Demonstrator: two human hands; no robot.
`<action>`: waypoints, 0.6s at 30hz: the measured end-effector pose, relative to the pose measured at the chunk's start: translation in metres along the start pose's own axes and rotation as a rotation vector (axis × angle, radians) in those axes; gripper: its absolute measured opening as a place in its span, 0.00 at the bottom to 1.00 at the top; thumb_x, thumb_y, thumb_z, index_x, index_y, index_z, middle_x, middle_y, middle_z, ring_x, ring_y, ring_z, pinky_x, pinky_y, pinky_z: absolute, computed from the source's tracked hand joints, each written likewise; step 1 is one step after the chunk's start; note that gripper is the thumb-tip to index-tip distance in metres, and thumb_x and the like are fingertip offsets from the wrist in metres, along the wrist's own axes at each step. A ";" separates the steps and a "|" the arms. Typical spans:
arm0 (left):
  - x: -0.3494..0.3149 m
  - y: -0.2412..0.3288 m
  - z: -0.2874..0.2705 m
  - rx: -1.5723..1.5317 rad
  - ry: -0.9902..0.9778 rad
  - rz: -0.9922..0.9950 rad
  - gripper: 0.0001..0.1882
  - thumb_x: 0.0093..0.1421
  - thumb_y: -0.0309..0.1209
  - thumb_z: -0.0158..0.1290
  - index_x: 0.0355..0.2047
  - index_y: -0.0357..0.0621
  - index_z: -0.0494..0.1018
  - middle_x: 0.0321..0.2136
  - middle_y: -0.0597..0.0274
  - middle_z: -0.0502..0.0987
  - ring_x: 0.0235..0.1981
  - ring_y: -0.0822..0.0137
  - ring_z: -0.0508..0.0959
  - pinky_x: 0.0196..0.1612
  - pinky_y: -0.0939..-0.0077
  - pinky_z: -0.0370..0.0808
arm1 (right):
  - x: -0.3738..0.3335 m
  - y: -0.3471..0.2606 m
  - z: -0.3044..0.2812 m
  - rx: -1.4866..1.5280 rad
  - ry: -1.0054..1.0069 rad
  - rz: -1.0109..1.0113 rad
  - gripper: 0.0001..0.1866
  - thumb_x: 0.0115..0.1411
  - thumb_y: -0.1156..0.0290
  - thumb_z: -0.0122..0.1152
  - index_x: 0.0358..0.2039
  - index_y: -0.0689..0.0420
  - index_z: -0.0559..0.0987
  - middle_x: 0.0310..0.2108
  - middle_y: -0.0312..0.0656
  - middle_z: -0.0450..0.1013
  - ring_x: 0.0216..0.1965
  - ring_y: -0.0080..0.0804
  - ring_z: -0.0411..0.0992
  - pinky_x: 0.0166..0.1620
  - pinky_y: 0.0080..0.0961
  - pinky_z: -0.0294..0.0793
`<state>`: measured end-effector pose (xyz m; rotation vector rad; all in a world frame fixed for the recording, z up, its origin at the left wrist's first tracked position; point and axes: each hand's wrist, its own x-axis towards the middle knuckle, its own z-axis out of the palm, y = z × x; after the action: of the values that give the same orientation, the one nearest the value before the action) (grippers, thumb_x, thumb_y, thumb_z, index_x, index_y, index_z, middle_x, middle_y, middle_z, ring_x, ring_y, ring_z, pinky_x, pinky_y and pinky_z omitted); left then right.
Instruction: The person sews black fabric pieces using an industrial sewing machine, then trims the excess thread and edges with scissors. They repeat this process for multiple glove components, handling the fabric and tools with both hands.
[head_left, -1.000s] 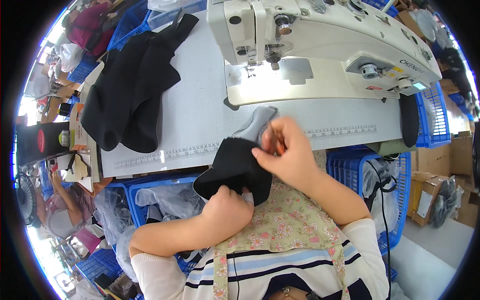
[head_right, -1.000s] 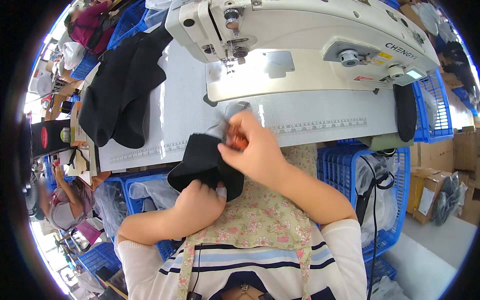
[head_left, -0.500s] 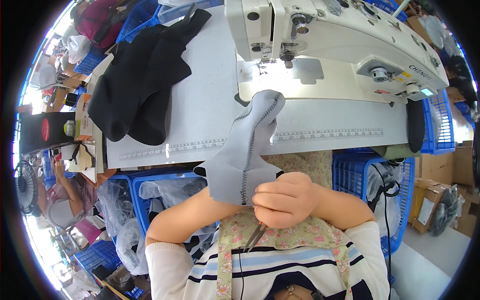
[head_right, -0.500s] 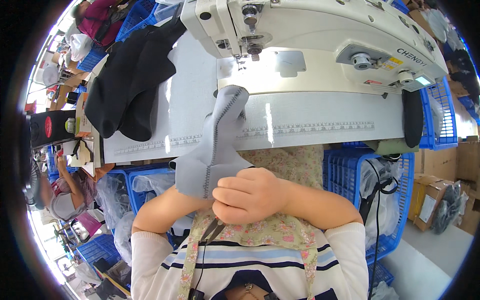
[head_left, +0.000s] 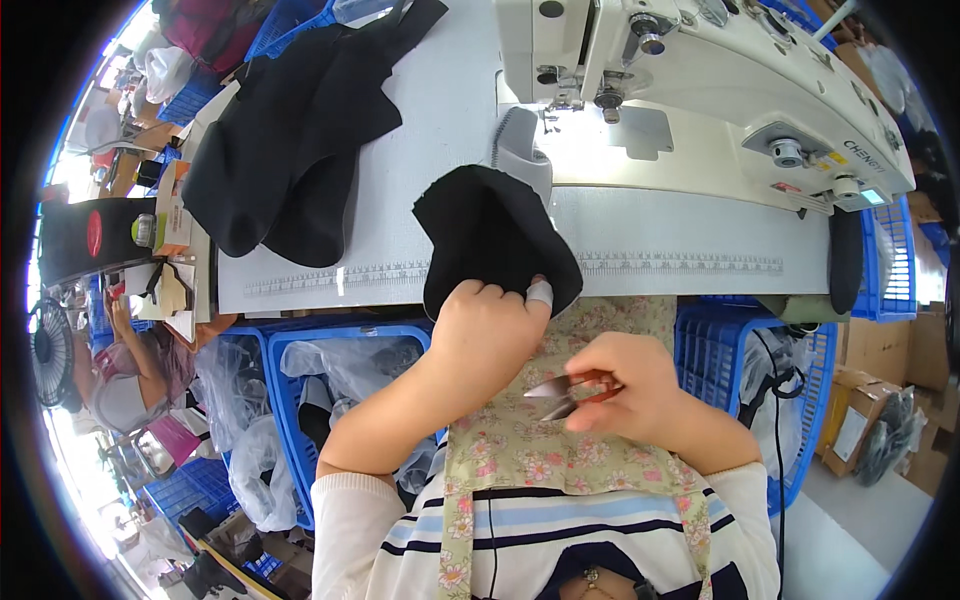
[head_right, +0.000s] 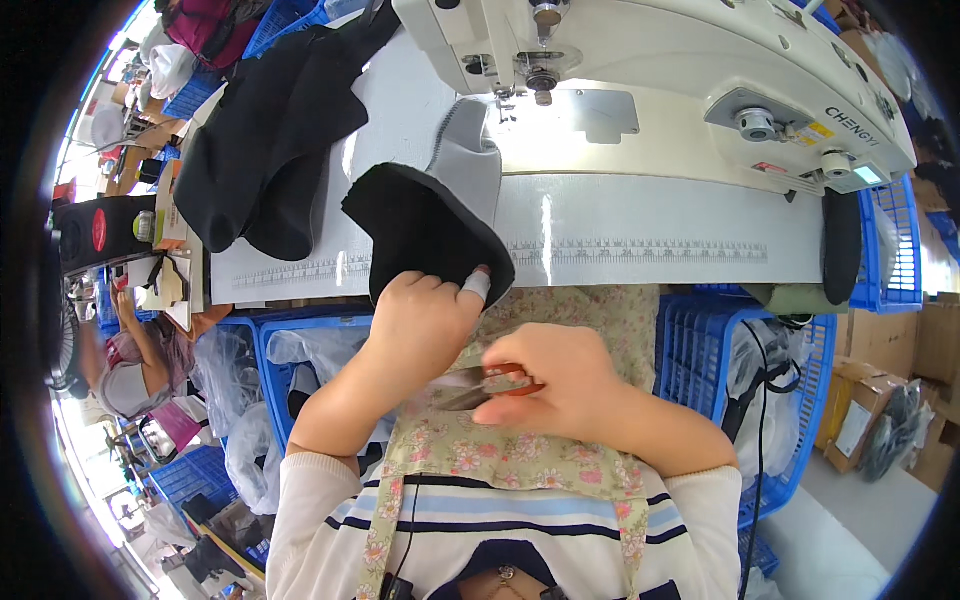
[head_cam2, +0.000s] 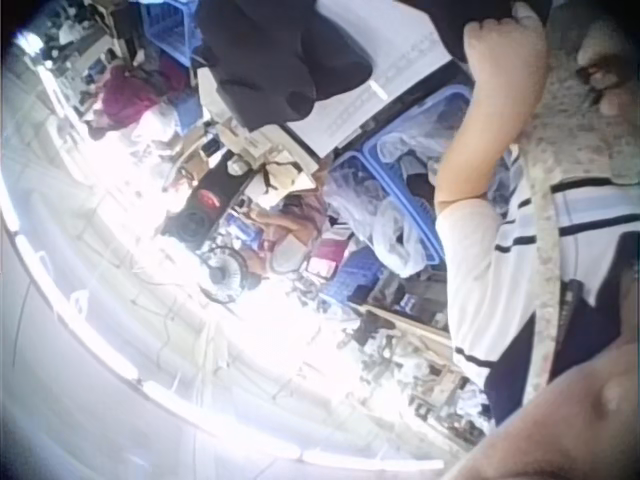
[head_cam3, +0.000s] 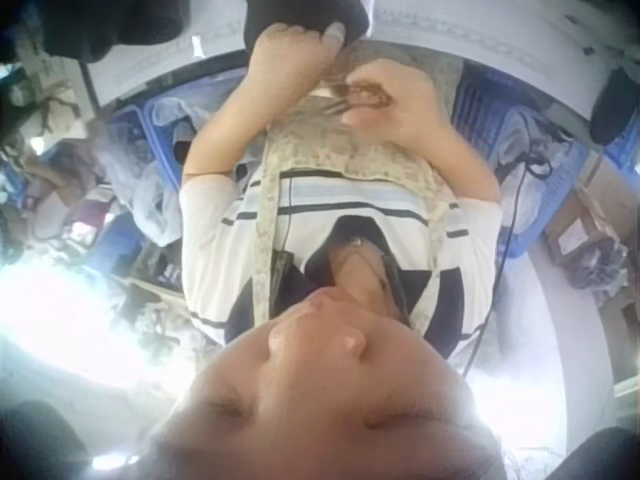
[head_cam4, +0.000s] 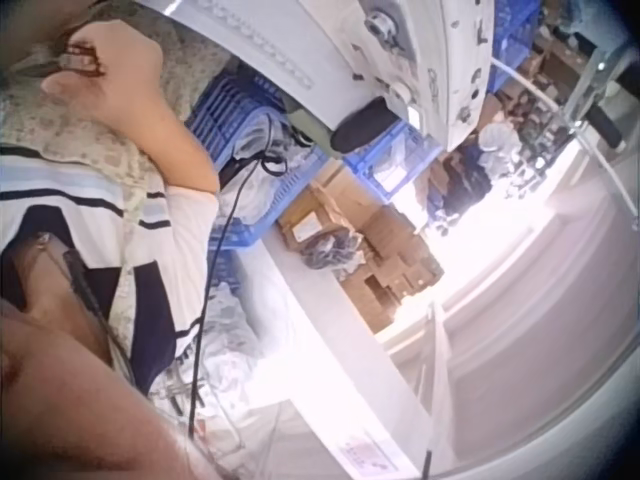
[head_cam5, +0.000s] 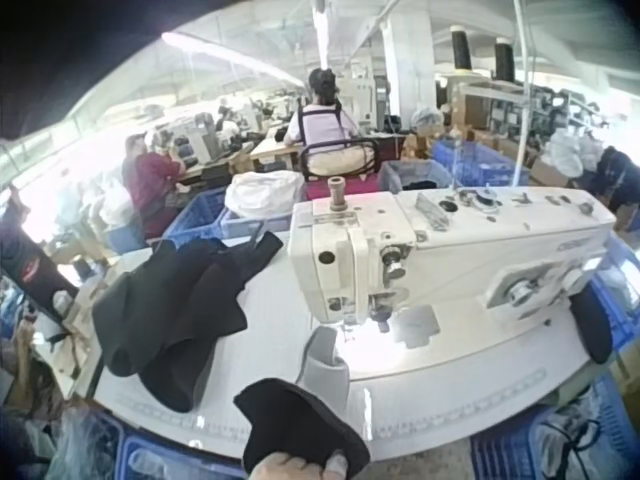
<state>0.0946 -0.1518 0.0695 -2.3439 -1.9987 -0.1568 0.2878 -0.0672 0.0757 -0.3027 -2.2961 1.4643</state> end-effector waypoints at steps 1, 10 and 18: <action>0.000 0.001 0.001 -0.001 -0.018 0.001 0.22 0.42 0.32 0.57 0.40 0.38 0.77 0.14 0.68 0.72 0.18 0.69 0.74 0.24 0.75 0.66 | -0.004 0.000 -0.002 0.052 0.048 0.068 0.30 0.40 0.49 0.77 0.39 0.53 0.77 0.29 0.36 0.69 0.24 0.28 0.69 0.25 0.23 0.67; 0.000 0.024 0.007 -0.082 -0.172 0.074 0.23 0.44 0.34 0.57 0.41 0.38 0.76 0.19 0.64 0.74 0.24 0.65 0.76 0.29 0.72 0.70 | 0.058 0.009 -0.006 -0.090 0.559 0.001 0.21 0.44 0.74 0.75 0.40 0.55 0.77 0.30 0.33 0.68 0.25 0.19 0.62 0.26 0.16 0.61; -0.021 -0.007 0.015 -2.212 -0.042 -0.087 0.48 0.53 0.68 0.49 0.57 0.36 0.66 0.55 0.43 0.68 0.57 0.47 0.68 0.62 0.52 0.61 | 0.055 0.026 -0.009 -0.241 0.417 -0.453 0.16 0.37 0.79 0.67 0.30 0.52 0.80 0.28 0.34 0.72 0.21 0.29 0.69 0.22 0.23 0.68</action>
<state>0.0853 -0.1699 0.0523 -2.1678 -1.7142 -3.7194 0.2420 -0.0272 0.0673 -0.1244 -2.0229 0.8164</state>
